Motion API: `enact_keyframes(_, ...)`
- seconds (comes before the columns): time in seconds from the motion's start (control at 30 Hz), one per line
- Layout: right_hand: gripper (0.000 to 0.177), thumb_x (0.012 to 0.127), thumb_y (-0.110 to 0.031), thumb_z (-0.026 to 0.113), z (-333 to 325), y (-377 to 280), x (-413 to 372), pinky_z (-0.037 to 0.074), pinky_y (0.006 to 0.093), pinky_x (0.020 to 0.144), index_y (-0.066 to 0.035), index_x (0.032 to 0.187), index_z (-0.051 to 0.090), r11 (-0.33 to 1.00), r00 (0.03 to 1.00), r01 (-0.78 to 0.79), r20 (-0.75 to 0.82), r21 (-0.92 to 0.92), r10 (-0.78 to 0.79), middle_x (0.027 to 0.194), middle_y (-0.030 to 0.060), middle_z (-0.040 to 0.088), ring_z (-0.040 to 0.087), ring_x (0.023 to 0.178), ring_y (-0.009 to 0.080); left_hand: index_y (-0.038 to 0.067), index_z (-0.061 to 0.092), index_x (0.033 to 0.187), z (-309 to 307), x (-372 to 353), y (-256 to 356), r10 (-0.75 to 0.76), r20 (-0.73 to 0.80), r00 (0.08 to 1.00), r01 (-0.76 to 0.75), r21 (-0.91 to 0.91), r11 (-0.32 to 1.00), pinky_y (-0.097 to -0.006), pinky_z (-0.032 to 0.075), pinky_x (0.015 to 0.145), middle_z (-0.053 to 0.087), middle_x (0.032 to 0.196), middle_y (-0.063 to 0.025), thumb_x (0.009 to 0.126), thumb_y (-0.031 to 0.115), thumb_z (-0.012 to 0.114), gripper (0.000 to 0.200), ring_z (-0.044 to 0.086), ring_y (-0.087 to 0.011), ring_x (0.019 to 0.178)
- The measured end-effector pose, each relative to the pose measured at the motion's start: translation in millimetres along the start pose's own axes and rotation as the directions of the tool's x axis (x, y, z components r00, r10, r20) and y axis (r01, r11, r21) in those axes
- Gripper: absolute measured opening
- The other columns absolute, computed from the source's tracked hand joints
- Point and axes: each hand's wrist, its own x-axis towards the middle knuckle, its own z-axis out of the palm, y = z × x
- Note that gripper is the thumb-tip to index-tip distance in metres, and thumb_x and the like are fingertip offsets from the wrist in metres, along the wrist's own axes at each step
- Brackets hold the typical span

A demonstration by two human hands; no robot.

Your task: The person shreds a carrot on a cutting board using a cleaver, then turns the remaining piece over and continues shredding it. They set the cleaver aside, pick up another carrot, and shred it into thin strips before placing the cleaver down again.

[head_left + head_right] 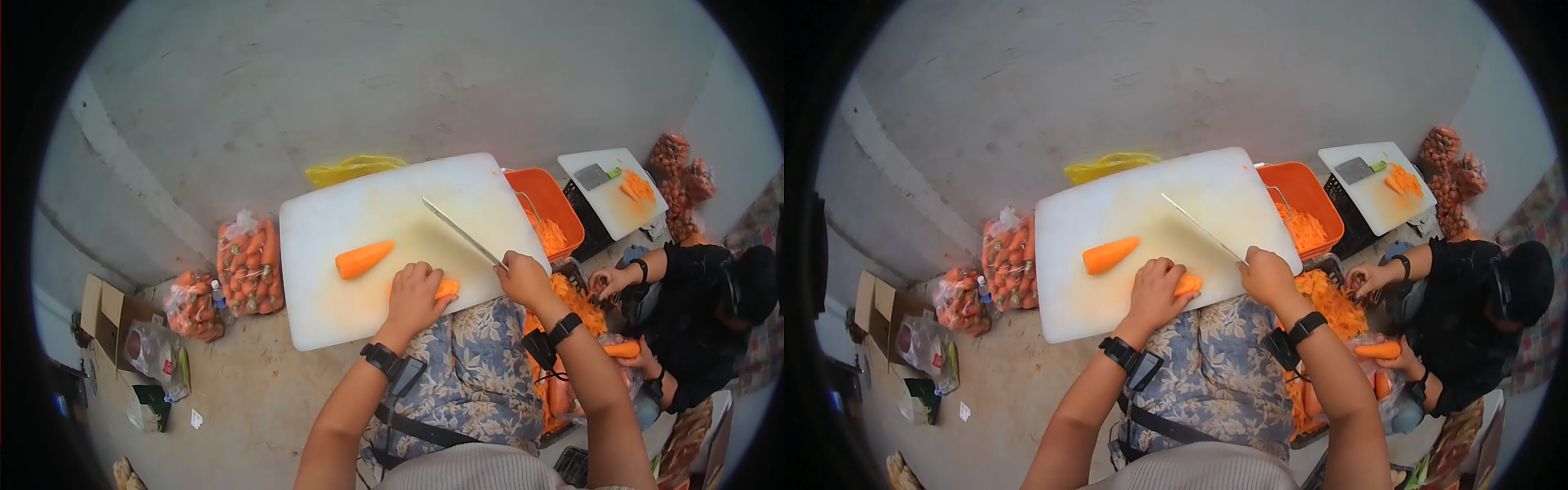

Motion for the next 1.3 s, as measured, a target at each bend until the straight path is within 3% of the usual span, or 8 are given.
enact_keyframes(0.27, 0.027, 0.086, -0.025, 0.061, 2.7, 3.9, -3.6, 0.050, 0.0478, 0.069, 0.002, 0.086, 0.062, 0.995, 0.998, -0.058, -0.020, 0.080, 0.060, 0.077, 0.0238, 0.065, 0.063, 0.075, 0.0408, 0.007, 0.063, 0.101, -3.8, 3.1, 2.9, -0.050, 0.094, 0.994, 0.047, 0.030, 0.998, -0.0413, 0.040, 0.085, 0.055, 0.097, -0.0091, 0.075, 0.040, 0.072, 0.042, 0.051, -0.0274, 0.096)
enact_keyframes(0.43, 0.027, 0.087, -0.026, 0.061, -1.5, 4.8, -1.2, 0.050, 0.0475, 0.069, 0.002, 0.086, 0.062, 0.994, 0.998, -0.055, 0.011, 0.094, 0.054, 0.076, 0.0237, 0.065, 0.063, 0.075, 0.0405, 0.006, 0.063, 0.107, -21.4, -4.2, 5.6, 0.017, -0.088, 0.996, -0.014, 0.036, 0.999, -0.0426, 0.040, 0.094, 0.058, 0.107, -0.0109, 0.075, 0.034, 0.073, 0.044, 0.052, -0.0299, 0.106)
enact_keyframes(0.57, 0.027, 0.086, -0.026, 0.062, -0.4, 5.7, -0.5, 0.049, 0.0472, 0.066, 0.001, 0.084, 0.062, 0.995, 1.000, -0.009, -0.008, 0.099, 0.010, 0.072, 0.0226, 0.064, 0.063, 0.072, 0.0401, 0.005, 0.066, 0.103, -19.3, -33.0, -6.2, -0.004, -0.100, 0.995, 0.001, -0.034, 0.999, -0.0422, 0.044, 0.091, 0.060, 0.104, -0.0111, 0.075, 0.024, 0.074, 0.036, 0.055, -0.0308, 0.102)
enact_keyframes(0.63, 0.027, 0.086, -0.026, 0.063, 4.2, 4.8, -1.9, 0.048, 0.0472, 0.063, 0.000, 0.083, 0.063, 0.995, 1.000, 0.005, -0.024, 0.102, -0.002, 0.068, 0.0216, 0.062, 0.062, 0.069, 0.0399, 0.006, 0.067, 0.099, -22.9, -39.6, -1.6, 0.025, -0.146, 0.989, -0.032, -0.051, 0.998, -0.0378, 0.048, 0.085, 0.062, 0.100, -0.0095, 0.076, 0.016, 0.072, 0.026, 0.057, -0.0288, 0.097)
enact_keyframes(0.83, 0.023, 0.085, -0.024, 0.064, 5.3, -4.0, -7.2, 0.048, 0.0457, 0.060, -0.001, 0.084, 0.062, 0.997, 0.997, 0.074, -0.016, 0.003, -0.074, 0.065, 0.0195, 0.061, 0.062, 0.066, 0.0386, 0.005, 0.069, 0.099, -15.8, -28.5, 0.4, -0.005, -0.099, 0.995, -0.007, -0.121, 0.993, -0.0394, 0.049, 0.082, 0.064, 0.099, -0.0103, 0.075, 0.011, 0.072, 0.026, 0.059, -0.0300, 0.094)
enact_keyframes(1.0, 0.018, 0.083, -0.019, 0.064, -1.5, -6.7, -11.3, 0.050, 0.0451, 0.058, -0.001, 0.083, 0.059, 0.975, 0.984, 0.178, 0.007, -0.136, -0.179, 0.065, 0.0180, 0.062, 0.062, 0.063, 0.0377, 0.005, 0.070, 0.096, -10.1, -26.5, -2.6, -0.032, -0.130, 0.991, 0.015, -0.127, 0.992, -0.0377, 0.049, 0.079, 0.065, 0.095, -0.0078, 0.073, 0.012, 0.073, 0.024, 0.060, -0.0279, 0.092)
enact_keyframes(1.23, 0.016, 0.078, -0.015, 0.067, -22.9, -27.2, -30.5, 0.049, 0.0436, 0.057, -0.004, 0.087, 0.061, 0.967, 0.967, 0.210, 0.178, -0.142, -0.184, 0.067, 0.0168, 0.062, 0.062, 0.061, 0.0350, 0.005, 0.071, 0.093, -8.5, -25.3, -3.1, -0.083, -0.152, 0.985, 0.052, -0.200, 0.978, -0.0358, 0.050, 0.076, 0.065, 0.093, -0.0072, 0.070, 0.011, 0.074, 0.024, 0.060, -0.0267, 0.090)
enact_keyframes(1.3, 0.021, 0.074, -0.013, 0.069, -23.8, -33.5, -38.2, 0.049, 0.0415, 0.057, -0.004, 0.091, 0.062, 0.943, 0.939, 0.316, 0.178, -0.102, -0.295, 0.071, 0.0142, 0.062, 0.062, 0.064, 0.0326, 0.005, 0.071, 0.089, -9.0, -27.5, -4.0, -0.097, -0.125, 0.987, 0.071, -0.200, 0.977, -0.0370, 0.049, 0.079, 0.065, 0.094, -0.0064, 0.070, 0.011, 0.071, 0.020, 0.059, -0.0262, 0.092)
